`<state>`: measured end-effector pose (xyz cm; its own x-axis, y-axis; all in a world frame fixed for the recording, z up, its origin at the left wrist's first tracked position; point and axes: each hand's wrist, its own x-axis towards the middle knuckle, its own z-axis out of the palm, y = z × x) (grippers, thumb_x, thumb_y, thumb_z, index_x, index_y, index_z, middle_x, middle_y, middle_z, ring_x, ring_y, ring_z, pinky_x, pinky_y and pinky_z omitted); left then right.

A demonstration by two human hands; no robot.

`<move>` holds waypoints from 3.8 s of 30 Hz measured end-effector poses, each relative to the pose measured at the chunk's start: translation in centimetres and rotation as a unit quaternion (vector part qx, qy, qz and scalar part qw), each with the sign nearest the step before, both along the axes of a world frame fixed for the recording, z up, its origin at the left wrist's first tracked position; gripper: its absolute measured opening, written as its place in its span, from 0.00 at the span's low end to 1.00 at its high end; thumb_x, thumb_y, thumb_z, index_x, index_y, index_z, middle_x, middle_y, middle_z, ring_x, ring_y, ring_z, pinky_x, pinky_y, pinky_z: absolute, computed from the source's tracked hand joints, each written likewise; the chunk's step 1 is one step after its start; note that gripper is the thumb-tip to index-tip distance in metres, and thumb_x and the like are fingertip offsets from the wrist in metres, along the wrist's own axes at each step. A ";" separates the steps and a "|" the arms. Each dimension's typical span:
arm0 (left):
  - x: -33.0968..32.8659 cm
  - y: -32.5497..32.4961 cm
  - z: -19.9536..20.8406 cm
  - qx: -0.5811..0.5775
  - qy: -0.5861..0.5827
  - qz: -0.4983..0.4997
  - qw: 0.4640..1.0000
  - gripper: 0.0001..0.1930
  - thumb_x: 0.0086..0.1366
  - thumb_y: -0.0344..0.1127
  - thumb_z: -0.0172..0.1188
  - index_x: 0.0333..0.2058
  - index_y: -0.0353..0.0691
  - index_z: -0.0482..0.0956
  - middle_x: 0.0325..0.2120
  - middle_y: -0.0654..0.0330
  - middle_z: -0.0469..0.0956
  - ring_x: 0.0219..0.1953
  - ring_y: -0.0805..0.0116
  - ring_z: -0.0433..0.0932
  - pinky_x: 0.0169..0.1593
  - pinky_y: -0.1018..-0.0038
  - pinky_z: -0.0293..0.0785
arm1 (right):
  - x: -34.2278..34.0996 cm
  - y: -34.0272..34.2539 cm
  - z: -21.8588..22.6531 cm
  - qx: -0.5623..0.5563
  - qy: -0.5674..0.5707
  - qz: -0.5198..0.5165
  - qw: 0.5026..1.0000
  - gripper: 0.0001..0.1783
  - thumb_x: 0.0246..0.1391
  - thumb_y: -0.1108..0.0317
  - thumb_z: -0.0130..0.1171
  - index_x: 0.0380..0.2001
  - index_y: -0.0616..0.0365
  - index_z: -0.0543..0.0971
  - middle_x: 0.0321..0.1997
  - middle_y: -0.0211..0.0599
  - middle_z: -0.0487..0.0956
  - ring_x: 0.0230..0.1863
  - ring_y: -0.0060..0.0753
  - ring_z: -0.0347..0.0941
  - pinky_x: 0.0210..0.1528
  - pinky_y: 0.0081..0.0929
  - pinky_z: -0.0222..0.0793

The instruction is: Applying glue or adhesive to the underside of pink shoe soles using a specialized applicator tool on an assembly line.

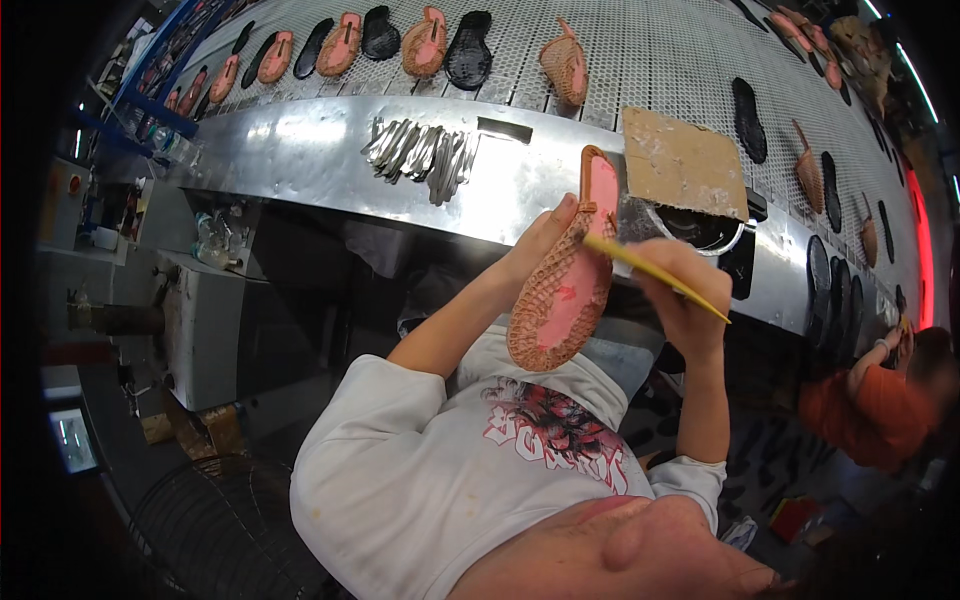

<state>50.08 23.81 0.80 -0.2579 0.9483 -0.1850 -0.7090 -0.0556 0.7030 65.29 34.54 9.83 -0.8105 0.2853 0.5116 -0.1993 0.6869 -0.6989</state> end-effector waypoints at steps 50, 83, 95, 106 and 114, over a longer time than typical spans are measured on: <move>-7.7 -8.1 -5.8 0.137 -0.209 0.238 0.939 0.28 0.68 0.55 0.38 0.45 0.33 0.69 0.35 0.55 0.74 0.34 0.67 0.76 0.39 0.72 0.75 | -5.1 -3.5 -2.2 -0.259 -0.093 0.072 0.959 0.15 0.48 0.77 0.56 0.42 0.63 0.74 0.36 0.42 0.77 0.35 0.33 0.74 0.39 0.23 0.68; -15.9 -12.2 -5.8 0.086 0.053 0.425 0.900 0.28 0.67 0.57 0.36 0.44 0.34 0.69 0.33 0.57 0.75 0.32 0.70 0.76 0.37 0.75 0.75 | -24.5 -0.8 -7.8 0.426 -0.121 0.206 0.873 0.02 0.44 0.73 0.52 0.26 0.56 0.71 0.30 0.34 0.73 0.31 0.38 0.72 0.34 0.33 0.67; -15.5 -12.5 -5.0 0.084 0.076 0.413 0.904 0.28 0.67 0.57 0.36 0.43 0.34 0.69 0.32 0.57 0.75 0.31 0.70 0.77 0.36 0.75 0.76 | -18.3 1.5 -6.2 0.051 -0.240 0.087 0.965 0.06 0.50 0.72 0.57 0.32 0.59 0.75 0.26 0.38 0.76 0.25 0.30 0.72 0.29 0.27 0.66; -9.8 -8.3 -2.4 0.027 0.154 0.377 0.913 0.32 0.68 0.59 0.30 0.38 0.33 0.72 0.28 0.59 0.76 0.29 0.75 0.75 0.35 0.78 0.73 | -14.5 0.7 -7.3 0.044 -0.176 -0.070 0.981 0.08 0.45 0.72 0.59 0.31 0.64 0.77 0.26 0.48 0.78 0.28 0.47 0.75 0.31 0.33 0.68; -8.9 -7.7 -4.6 0.018 0.154 0.350 0.924 0.30 0.68 0.57 0.33 0.35 0.34 0.73 0.27 0.61 0.75 0.28 0.76 0.74 0.34 0.79 0.71 | -13.8 1.8 -8.2 0.205 -0.268 -0.142 0.931 0.07 0.48 0.70 0.55 0.29 0.60 0.71 0.26 0.46 0.77 0.30 0.52 0.73 0.32 0.44 0.68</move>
